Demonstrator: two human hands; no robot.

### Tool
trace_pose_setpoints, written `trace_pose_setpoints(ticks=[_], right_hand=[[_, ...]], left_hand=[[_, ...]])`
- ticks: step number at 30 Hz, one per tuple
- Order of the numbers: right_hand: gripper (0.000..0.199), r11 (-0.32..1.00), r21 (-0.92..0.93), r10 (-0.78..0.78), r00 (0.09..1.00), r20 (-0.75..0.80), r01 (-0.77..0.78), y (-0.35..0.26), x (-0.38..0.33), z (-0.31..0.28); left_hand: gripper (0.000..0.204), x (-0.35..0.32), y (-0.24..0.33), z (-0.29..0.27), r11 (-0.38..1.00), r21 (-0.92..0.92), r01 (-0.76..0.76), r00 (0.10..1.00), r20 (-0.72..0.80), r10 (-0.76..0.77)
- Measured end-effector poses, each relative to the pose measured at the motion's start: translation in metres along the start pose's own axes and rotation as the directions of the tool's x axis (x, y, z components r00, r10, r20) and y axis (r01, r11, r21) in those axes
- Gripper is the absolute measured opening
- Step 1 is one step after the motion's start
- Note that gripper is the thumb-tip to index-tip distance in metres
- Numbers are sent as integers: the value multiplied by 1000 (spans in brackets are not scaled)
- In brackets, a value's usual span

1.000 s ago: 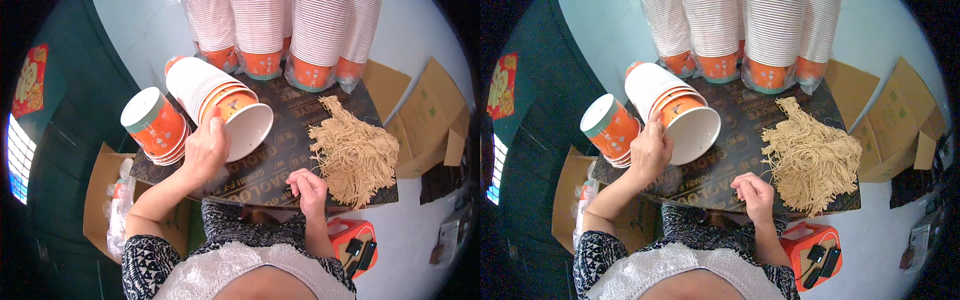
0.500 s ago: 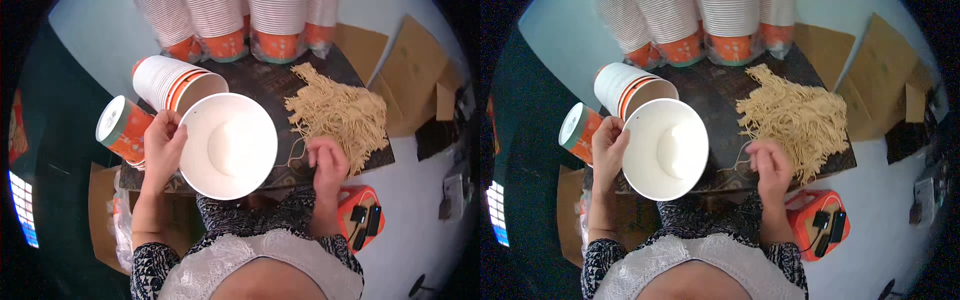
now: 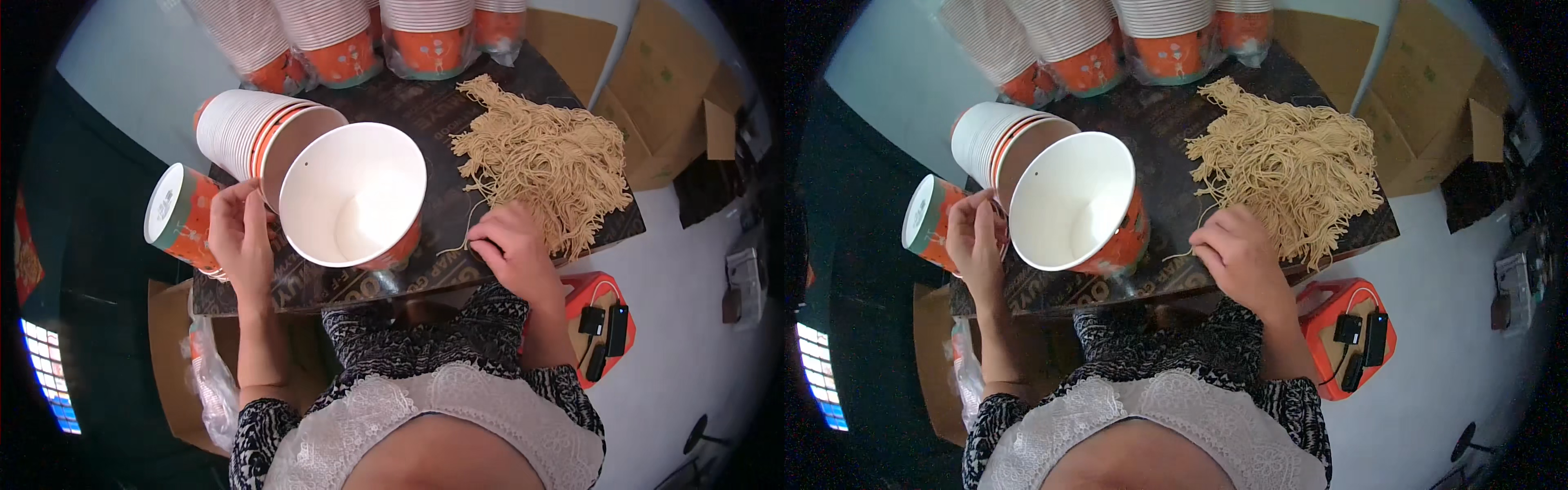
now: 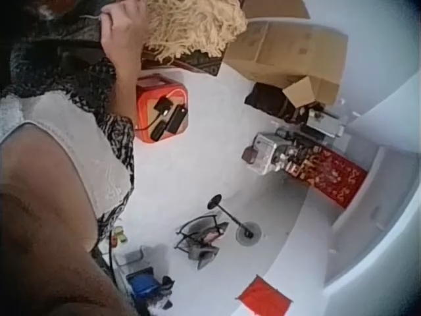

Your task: Attaching rubber bands to the rims of paper cups for packaging.

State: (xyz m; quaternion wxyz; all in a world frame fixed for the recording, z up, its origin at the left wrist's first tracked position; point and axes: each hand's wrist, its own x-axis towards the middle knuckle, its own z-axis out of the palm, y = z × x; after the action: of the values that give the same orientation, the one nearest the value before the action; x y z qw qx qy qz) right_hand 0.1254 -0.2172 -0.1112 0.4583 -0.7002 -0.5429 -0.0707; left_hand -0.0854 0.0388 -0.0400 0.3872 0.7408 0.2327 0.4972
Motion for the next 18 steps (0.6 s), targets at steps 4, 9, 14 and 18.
trace_pose_setpoints(ticks=[4,9,14,18], right_hand=[[14,998,-53,-34,989,141,41,-6,8,13],[14,993,-115,-10,974,227,38,-6,7,28],[13,996,-75,-37,985,170,51,-13,9,31],[11,976,197,-93,996,0,91,-29,17,21]], left_hand=[[6,-29,15,1,957,170,-237,956,-137,261],[4,-53,28,13,919,179,-352,913,-148,379],[4,-73,31,15,921,115,-373,920,-83,383],[6,-91,46,17,953,18,-304,941,162,297]])
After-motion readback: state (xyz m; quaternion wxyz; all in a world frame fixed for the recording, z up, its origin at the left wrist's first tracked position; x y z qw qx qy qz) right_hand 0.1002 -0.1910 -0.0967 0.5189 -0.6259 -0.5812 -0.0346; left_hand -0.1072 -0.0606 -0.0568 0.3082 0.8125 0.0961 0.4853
